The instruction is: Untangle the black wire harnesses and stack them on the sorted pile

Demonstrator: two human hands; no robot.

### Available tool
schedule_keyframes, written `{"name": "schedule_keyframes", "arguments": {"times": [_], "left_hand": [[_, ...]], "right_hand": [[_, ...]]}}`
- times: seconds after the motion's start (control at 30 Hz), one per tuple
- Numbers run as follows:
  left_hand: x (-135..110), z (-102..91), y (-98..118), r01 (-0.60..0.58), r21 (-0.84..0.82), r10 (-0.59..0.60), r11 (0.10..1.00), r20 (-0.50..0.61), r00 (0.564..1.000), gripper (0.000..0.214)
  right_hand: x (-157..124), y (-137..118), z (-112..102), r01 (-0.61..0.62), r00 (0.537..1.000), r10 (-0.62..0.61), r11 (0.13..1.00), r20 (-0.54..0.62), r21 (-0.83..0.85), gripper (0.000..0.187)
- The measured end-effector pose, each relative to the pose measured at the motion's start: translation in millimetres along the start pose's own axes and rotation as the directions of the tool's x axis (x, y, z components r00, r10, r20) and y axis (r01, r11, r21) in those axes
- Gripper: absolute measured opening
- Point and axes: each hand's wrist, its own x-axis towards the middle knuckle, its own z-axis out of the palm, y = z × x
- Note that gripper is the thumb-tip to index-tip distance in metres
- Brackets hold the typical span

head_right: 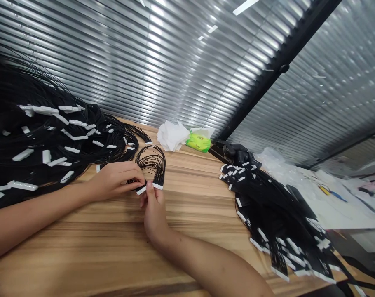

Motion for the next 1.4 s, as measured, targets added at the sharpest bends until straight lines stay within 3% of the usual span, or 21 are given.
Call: {"name": "schedule_keyframes", "arguments": {"times": [0.2, 0.5, 0.63, 0.87, 1.0, 1.1, 1.27, 1.4], "left_hand": [[6, -4.3, 5, 0.038, 0.026, -0.041, 0.999, 0.098, 0.994, 0.018], [7, -3.1, 2, 0.023, 0.12, -0.03, 0.992, 0.061, 0.998, 0.022], [10, -4.7, 4, -0.016, 0.13, 0.001, 0.991, 0.115, 0.993, 0.022], [11, -0.4, 7, -0.149, 0.382, 0.124, 0.912, 0.089, 0.988, 0.016], [10, -2.5, 5, -0.18, 0.437, 0.147, 0.881, 0.108, 0.983, 0.017], [9, -7.2, 3, -0.153, 0.338, 0.126, 0.929, 0.101, 0.987, 0.017], [8, -19.0, -4, -0.066, 0.006, 0.065, 0.998, 0.121, 0.991, 0.03], [1, -26.0, -21, 0.176, -0.191, -0.179, 0.966, 0.001, 0.984, 0.048]], "right_hand": [[0, -1, 0, 0.003, 1.0, -0.003, 1.0, -0.004, 0.005, 0.041], [2, 0, 1, 0.008, 1.0, -0.008, 1.0, -0.008, 0.006, 0.043], [2, 1, 0, 0.014, 1.0, -0.014, 0.999, -0.007, -0.031, 0.044], [3, 2, 0, 0.02, 1.0, -0.02, 0.998, 0.01, -0.055, 0.044], [3, 1, 0, 0.004, 1.0, -0.003, 0.998, 0.016, -0.061, 0.046], [0, -2, 0, 0.003, 1.0, -0.001, 0.998, 0.029, -0.059, 0.045], [-3, -5, 1, -0.014, 0.999, 0.015, 0.999, 0.042, -0.033, 0.043], [-1, -2, 1, -0.014, 1.0, 0.014, 0.999, 0.023, 0.035, 0.042]]}}
